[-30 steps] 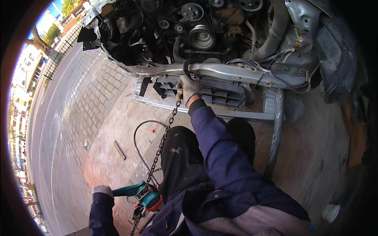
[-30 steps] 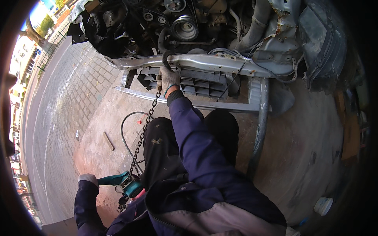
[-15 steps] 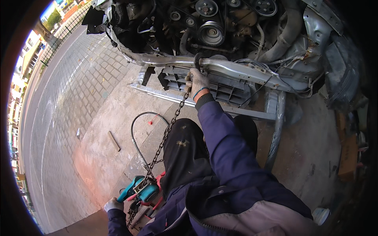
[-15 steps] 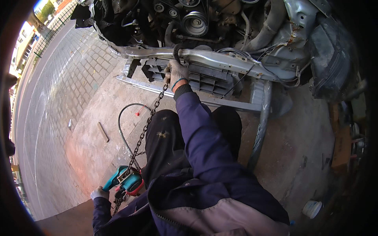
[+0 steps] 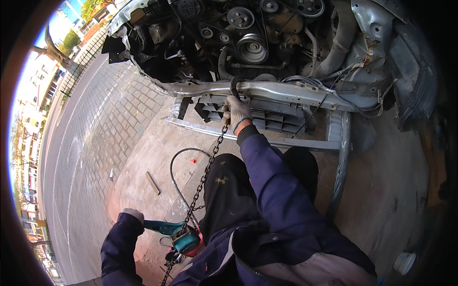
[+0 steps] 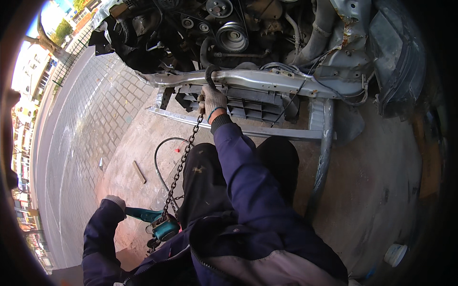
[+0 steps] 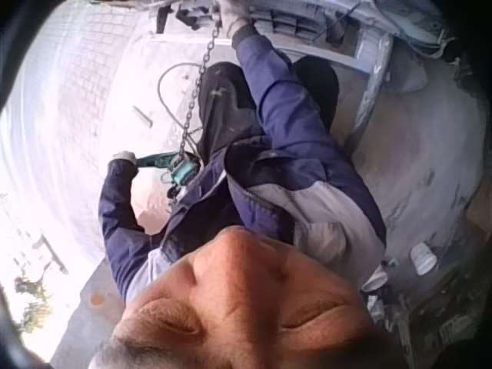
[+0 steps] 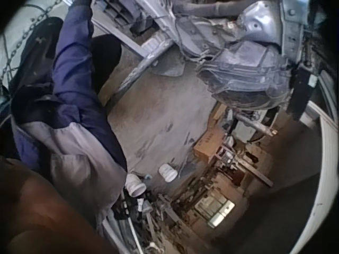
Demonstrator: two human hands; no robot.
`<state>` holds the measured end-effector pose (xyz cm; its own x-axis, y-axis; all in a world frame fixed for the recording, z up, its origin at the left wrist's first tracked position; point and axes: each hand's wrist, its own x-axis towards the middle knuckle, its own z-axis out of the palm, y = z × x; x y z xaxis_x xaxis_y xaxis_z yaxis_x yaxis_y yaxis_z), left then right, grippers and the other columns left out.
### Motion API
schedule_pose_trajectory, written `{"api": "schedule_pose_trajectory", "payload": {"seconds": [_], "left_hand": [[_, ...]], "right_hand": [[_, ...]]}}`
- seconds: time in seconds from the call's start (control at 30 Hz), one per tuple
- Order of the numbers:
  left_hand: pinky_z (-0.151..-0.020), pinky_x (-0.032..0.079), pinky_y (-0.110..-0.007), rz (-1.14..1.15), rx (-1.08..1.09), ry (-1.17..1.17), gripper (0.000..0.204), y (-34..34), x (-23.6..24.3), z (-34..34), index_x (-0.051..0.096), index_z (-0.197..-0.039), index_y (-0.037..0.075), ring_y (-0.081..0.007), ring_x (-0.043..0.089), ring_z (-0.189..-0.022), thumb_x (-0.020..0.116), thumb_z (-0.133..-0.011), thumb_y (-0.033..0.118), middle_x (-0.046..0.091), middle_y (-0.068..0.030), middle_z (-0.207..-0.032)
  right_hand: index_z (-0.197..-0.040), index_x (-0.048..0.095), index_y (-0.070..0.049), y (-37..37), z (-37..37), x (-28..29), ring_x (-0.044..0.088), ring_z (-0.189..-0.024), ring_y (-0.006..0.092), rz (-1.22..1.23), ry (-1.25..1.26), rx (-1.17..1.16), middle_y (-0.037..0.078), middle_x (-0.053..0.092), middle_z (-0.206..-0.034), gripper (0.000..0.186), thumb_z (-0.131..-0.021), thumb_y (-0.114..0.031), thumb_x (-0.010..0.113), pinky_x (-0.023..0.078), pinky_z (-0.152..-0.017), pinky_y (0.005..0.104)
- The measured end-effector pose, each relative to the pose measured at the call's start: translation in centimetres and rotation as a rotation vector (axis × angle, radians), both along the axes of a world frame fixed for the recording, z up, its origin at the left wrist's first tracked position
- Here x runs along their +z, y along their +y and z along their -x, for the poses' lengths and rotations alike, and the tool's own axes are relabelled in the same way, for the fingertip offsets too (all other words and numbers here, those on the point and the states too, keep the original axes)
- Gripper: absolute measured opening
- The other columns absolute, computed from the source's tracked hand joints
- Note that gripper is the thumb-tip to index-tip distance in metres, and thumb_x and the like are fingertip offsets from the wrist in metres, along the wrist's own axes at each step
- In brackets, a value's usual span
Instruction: The person kneels in front of a car with its hood open and uses a chain hoist to pull on the front frame. They then stand and adjust the front bumper cover by hand, repositioning it into place.
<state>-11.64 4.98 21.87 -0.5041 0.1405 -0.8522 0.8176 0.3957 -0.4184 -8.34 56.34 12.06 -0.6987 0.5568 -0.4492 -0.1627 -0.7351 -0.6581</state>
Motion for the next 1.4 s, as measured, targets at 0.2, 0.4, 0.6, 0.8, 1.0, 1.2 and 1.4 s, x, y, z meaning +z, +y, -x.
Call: {"api": "schedule_pose_trajectory", "payload": {"seconds": [0.2, 0.4, 0.6, 0.8, 1.0, 1.2, 1.4], "left_hand": [[-0.071, 0.055, -0.049, -0.310, 0.147, -0.018, 0.058, 11.6, 1.0, 3.0, 0.079, -0.086, 0.002, -0.0377, 0.072, -0.077, 0.069, -0.090, 0.059, 0.071, -0.0211, -0.076], [-0.050, 0.053, -0.038, -1.542, 1.392, -0.024, 0.046, 7.9, -3.6, 2.2, 0.066, -0.073, 0.002, -0.0230, 0.062, -0.049, 0.069, -0.100, 0.039, 0.060, -0.0085, -0.058], [-0.041, 0.041, -0.038, -1.875, 1.663, -0.357, 0.044, 5.5, -6.0, 2.2, 0.047, -0.072, 0.013, -0.0203, 0.043, -0.041, 0.065, -0.103, 0.039, 0.041, -0.0014, -0.054], [-0.038, 0.041, -0.036, -2.032, 1.625, -0.089, 0.050, 3.7, -4.3, -0.2, 0.049, -0.066, 0.012, -0.0184, 0.045, -0.037, 0.073, -0.098, 0.042, 0.046, -0.0023, -0.051], [-0.042, 0.044, -0.035, -2.322, 1.416, -0.054, 0.054, -2.5, -1.6, -6.2, 0.047, -0.062, 0.010, -0.0200, 0.049, -0.040, 0.065, -0.105, 0.038, 0.049, -0.0060, -0.051], [-0.045, 0.042, -0.034, -2.491, 1.258, -0.123, 0.056, -6.2, -1.9, -10.5, 0.045, -0.060, 0.008, -0.0188, 0.045, -0.042, 0.058, -0.109, 0.034, 0.046, -0.0057, -0.051], [-0.048, 0.044, -0.036, -2.667, 0.883, -0.446, 0.055, -9.8, -3.0, -11.1, 0.044, -0.063, 0.014, -0.0170, 0.043, -0.047, 0.047, -0.113, 0.037, 0.041, -0.0012, -0.054]], "right_hand": [[-0.096, 0.064, -0.004, 0.2, 0.1, -0.1, 0.050, -0.048, 0.0157, -0.013, -0.009, 0.016, 0.008, 0.065, -0.076, 0.026, -0.094, -0.030, 0.067, 0.046, -0.045, 0.0390], [-0.093, 0.062, -0.007, 0.3, 0.2, -0.1, 0.047, -0.048, 0.0141, 0.020, 0.006, 0.015, 0.007, 0.062, -0.077, 0.021, -0.093, -0.027, 0.067, 0.041, -0.045, 0.0363], [-0.089, 0.058, -0.009, 0.0, 0.1, 0.0, 0.045, -0.050, 0.0134, 0.031, 0.027, 0.024, 0.004, 0.057, -0.078, 0.018, -0.092, -0.026, 0.065, 0.038, -0.046, 0.0349], [-0.088, 0.059, -0.013, -0.1, 0.4, -0.1, 0.044, -0.049, 0.0108, 0.014, 0.024, 0.036, 0.002, 0.056, -0.075, 0.019, -0.099, -0.029, 0.062, 0.035, -0.046, 0.0302], [-0.086, 0.058, -0.012, 0.2, 0.4, -0.2, 0.043, -0.048, 0.0126, 0.022, 0.020, 0.037, 0.003, 0.056, -0.074, 0.022, -0.098, -0.030, 0.063, 0.038, -0.048, 0.0329], [-0.086, 0.057, -0.011, 0.0, 0.3, 0.1, 0.044, -0.049, 0.0128, 0.016, 0.019, 0.012, 0.004, 0.056, -0.074, 0.019, -0.097, -0.027, 0.061, 0.037, -0.048, 0.0336], [-0.090, 0.060, -0.011, 0.2, -0.1, 0.3, 0.044, -0.049, 0.0126, 0.003, 0.059, 0.035, 0.004, 0.059, -0.076, 0.020, -0.097, -0.029, 0.063, 0.036, -0.050, 0.0328]]}}
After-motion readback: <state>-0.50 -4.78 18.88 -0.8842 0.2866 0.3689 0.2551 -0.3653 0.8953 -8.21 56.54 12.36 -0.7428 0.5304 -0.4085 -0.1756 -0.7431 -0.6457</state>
